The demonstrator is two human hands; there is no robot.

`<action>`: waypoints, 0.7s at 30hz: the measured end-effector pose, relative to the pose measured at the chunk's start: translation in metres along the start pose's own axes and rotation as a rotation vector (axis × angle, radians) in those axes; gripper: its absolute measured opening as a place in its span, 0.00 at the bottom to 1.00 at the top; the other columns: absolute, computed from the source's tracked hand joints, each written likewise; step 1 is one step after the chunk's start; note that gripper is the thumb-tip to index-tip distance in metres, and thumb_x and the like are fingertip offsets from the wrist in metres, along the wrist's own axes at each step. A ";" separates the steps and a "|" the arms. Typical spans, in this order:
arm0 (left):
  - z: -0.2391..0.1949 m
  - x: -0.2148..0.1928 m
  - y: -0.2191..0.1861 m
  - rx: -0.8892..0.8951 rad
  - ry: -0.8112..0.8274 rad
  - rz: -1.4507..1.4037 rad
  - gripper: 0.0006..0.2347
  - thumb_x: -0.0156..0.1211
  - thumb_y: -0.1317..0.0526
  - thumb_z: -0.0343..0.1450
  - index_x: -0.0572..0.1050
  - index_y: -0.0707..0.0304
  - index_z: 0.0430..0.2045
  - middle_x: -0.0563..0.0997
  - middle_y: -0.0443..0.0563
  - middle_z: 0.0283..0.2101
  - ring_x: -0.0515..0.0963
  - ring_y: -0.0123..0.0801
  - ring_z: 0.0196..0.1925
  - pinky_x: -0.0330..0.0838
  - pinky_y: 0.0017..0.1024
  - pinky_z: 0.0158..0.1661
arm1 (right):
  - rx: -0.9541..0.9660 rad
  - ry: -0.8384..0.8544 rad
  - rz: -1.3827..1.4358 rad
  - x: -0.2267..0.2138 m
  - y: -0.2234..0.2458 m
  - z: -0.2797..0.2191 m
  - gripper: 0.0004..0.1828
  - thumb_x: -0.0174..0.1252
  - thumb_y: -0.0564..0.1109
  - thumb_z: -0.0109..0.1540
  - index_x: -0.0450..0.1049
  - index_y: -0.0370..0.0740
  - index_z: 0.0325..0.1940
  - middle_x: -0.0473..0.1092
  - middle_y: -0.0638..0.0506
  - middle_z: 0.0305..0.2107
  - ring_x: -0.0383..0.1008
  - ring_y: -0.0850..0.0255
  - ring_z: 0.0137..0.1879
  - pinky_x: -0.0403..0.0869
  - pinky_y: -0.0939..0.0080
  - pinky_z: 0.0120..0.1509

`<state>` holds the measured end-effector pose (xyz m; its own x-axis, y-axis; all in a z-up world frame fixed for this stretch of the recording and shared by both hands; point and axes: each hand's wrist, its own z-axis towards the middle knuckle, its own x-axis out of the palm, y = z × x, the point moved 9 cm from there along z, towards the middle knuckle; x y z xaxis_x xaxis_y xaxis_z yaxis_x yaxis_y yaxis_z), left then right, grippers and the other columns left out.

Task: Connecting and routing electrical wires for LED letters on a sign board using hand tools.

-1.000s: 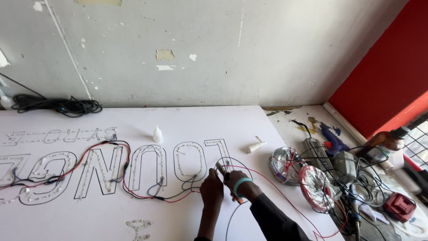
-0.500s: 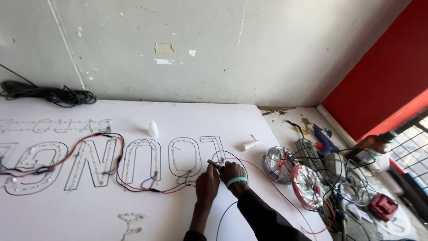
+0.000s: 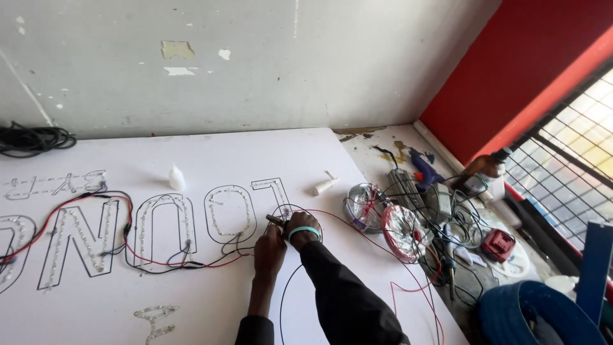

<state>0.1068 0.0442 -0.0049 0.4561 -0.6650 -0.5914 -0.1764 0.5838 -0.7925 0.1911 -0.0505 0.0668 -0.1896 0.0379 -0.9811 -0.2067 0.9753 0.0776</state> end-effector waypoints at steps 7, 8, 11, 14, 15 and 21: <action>-0.015 -0.010 -0.005 0.019 -0.006 0.087 0.10 0.48 0.58 0.84 0.78 0.57 0.42 0.87 0.64 0.29 0.92 0.60 0.39 0.87 0.55 0.42 | 0.052 0.007 0.050 0.010 -0.011 0.015 0.21 0.53 0.50 0.69 0.88 0.37 0.53 0.86 0.41 0.48 0.87 0.40 0.60 0.86 0.40 0.61; -0.019 -0.014 -0.003 0.000 0.014 0.080 0.11 0.46 0.56 0.85 0.79 0.56 0.44 0.88 0.65 0.30 0.92 0.62 0.41 0.86 0.58 0.45 | 0.013 0.041 0.035 0.010 -0.009 0.009 0.22 0.54 0.52 0.69 0.87 0.37 0.55 0.86 0.40 0.50 0.86 0.40 0.62 0.85 0.40 0.64; -0.010 -0.023 -0.008 -0.040 -0.017 0.026 0.16 0.42 0.52 0.85 0.80 0.56 0.44 0.88 0.63 0.31 0.90 0.61 0.40 0.81 0.57 0.43 | -0.082 0.081 -0.045 0.023 -0.036 0.033 0.29 0.67 0.60 0.61 0.85 0.41 0.61 0.84 0.42 0.55 0.85 0.43 0.64 0.83 0.45 0.64; -0.002 -0.033 -0.003 -0.077 -0.184 -0.120 0.16 0.43 0.52 0.85 0.81 0.58 0.42 0.89 0.59 0.31 0.87 0.59 0.35 0.77 0.52 0.38 | -0.146 0.224 -0.113 -0.004 -0.049 -0.001 0.34 0.78 0.66 0.52 0.87 0.51 0.58 0.84 0.47 0.50 0.85 0.51 0.56 0.81 0.51 0.56; -0.003 -0.038 -0.003 -0.019 -0.270 -0.193 0.14 0.47 0.56 0.85 0.81 0.59 0.41 0.89 0.60 0.31 0.87 0.59 0.34 0.76 0.50 0.36 | -0.100 0.326 -0.062 -0.014 -0.058 -0.031 0.28 0.78 0.66 0.52 0.91 0.56 0.52 0.86 0.50 0.43 0.85 0.55 0.50 0.80 0.53 0.50; -0.017 -0.064 -0.016 -0.219 -0.325 -0.413 0.10 0.53 0.59 0.82 0.81 0.55 0.52 0.91 0.49 0.23 0.85 0.38 0.19 0.79 0.37 0.32 | -0.410 0.578 -0.231 0.033 -0.090 -0.042 0.34 0.74 0.75 0.50 0.89 0.60 0.54 0.85 0.55 0.44 0.81 0.58 0.50 0.77 0.53 0.53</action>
<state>0.0651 0.0699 0.0431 0.7645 -0.6198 -0.1773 -0.0878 0.1723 -0.9811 0.1633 -0.1465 0.0348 -0.5492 -0.3894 -0.7394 -0.6225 0.7809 0.0511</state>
